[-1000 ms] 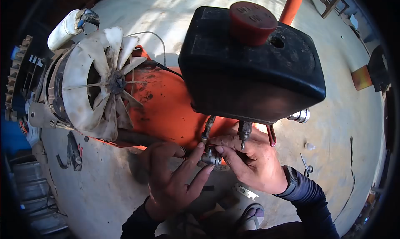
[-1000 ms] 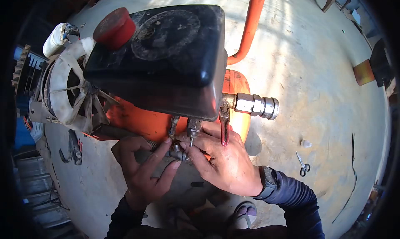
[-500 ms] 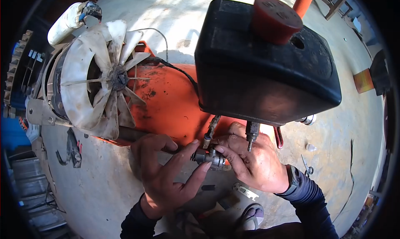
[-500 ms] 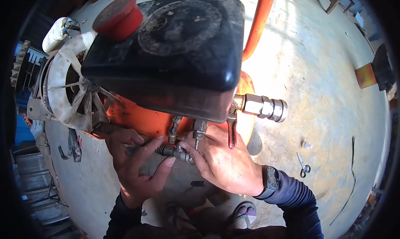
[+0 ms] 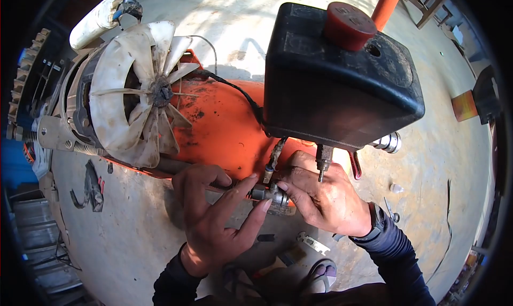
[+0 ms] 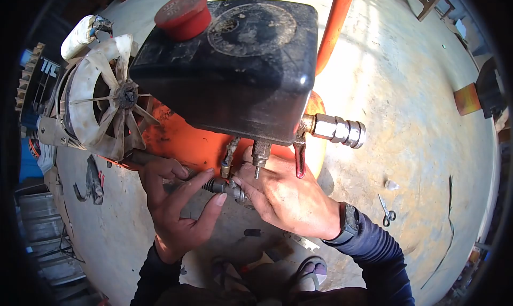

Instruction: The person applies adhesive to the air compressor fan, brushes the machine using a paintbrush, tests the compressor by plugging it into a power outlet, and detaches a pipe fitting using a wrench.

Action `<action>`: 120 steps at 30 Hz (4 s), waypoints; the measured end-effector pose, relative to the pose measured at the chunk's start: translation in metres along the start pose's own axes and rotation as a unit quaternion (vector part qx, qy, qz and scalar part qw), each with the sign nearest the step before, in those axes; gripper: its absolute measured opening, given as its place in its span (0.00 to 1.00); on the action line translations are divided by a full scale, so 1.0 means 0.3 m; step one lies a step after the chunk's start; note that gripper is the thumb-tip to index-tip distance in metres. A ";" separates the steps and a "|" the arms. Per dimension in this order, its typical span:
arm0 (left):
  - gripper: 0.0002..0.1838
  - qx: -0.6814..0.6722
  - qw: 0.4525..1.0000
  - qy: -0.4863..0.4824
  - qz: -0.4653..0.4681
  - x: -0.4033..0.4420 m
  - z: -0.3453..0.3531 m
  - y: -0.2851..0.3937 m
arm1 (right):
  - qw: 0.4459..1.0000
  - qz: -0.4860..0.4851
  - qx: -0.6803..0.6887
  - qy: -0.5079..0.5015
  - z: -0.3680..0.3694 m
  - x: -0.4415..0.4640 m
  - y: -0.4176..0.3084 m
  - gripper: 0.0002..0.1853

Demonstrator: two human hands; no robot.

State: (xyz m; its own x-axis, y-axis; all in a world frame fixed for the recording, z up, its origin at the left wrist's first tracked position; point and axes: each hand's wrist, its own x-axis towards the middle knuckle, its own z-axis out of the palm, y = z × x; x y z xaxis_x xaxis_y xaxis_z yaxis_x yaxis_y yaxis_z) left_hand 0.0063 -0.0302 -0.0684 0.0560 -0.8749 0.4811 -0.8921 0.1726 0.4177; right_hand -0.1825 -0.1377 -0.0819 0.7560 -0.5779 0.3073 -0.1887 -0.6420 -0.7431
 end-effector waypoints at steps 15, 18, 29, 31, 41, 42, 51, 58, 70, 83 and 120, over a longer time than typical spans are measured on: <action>0.18 0.062 0.997 0.020 -0.047 -0.123 -0.186 0.080 | 0.972 0.096 0.165 0.140 0.047 -0.194 -0.045 0.08; 0.18 0.067 0.996 0.028 -0.051 -0.144 -0.227 0.101 | 0.984 0.061 0.120 0.118 0.053 -0.250 -0.073 0.06; 0.17 0.058 0.998 0.008 -0.017 -0.203 -0.219 0.080 | 0.993 -0.020 -0.050 -0.109 0.068 -0.411 -0.088 0.04; 0.17 0.021 0.999 -0.012 -0.030 -0.193 -0.215 0.080 | 0.987 -0.011 -0.074 -0.145 0.085 -0.459 -0.065 0.04; 0.20 -0.156 0.983 -0.024 -0.092 0.032 -0.013 0.017 | 0.960 0.055 -0.134 -0.241 0.076 -0.553 -0.131 0.06; 0.21 -0.165 0.979 -0.047 -0.107 0.050 -0.001 0.020 | 0.960 0.058 -0.136 -0.240 0.071 -0.559 -0.135 0.06; 0.21 -0.368 0.888 -0.147 -0.233 0.148 -0.061 0.045 | 0.979 0.062 -0.103 -0.165 0.042 -0.587 -0.153 0.08; 0.20 -0.525 0.811 -0.126 -0.226 0.153 -0.057 0.030 | 0.980 0.040 -0.107 -0.161 0.055 -0.560 -0.160 0.10; 0.21 -0.560 0.792 -0.117 -0.215 0.156 -0.070 0.038 | 0.972 0.050 -0.131 -0.186 0.046 -0.573 -0.166 0.11; 0.22 -0.575 0.783 -0.117 -0.207 0.139 -0.076 0.045 | 0.975 0.032 -0.112 -0.190 0.055 -0.584 -0.139 0.11; 0.21 -0.276 0.956 0.026 -0.095 -0.153 -0.026 0.025 | 0.938 0.101 -0.223 -0.246 0.105 -0.747 0.122 0.08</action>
State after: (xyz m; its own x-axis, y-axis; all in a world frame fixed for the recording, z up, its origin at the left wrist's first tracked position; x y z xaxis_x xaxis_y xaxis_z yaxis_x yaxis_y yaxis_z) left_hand 0.0006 0.0149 -0.0812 0.2289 -0.8928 0.3879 -0.4911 0.2381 0.8379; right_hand -0.3390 -0.0157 -0.1967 0.8542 -0.4772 -0.2062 -0.5187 -0.7550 -0.4011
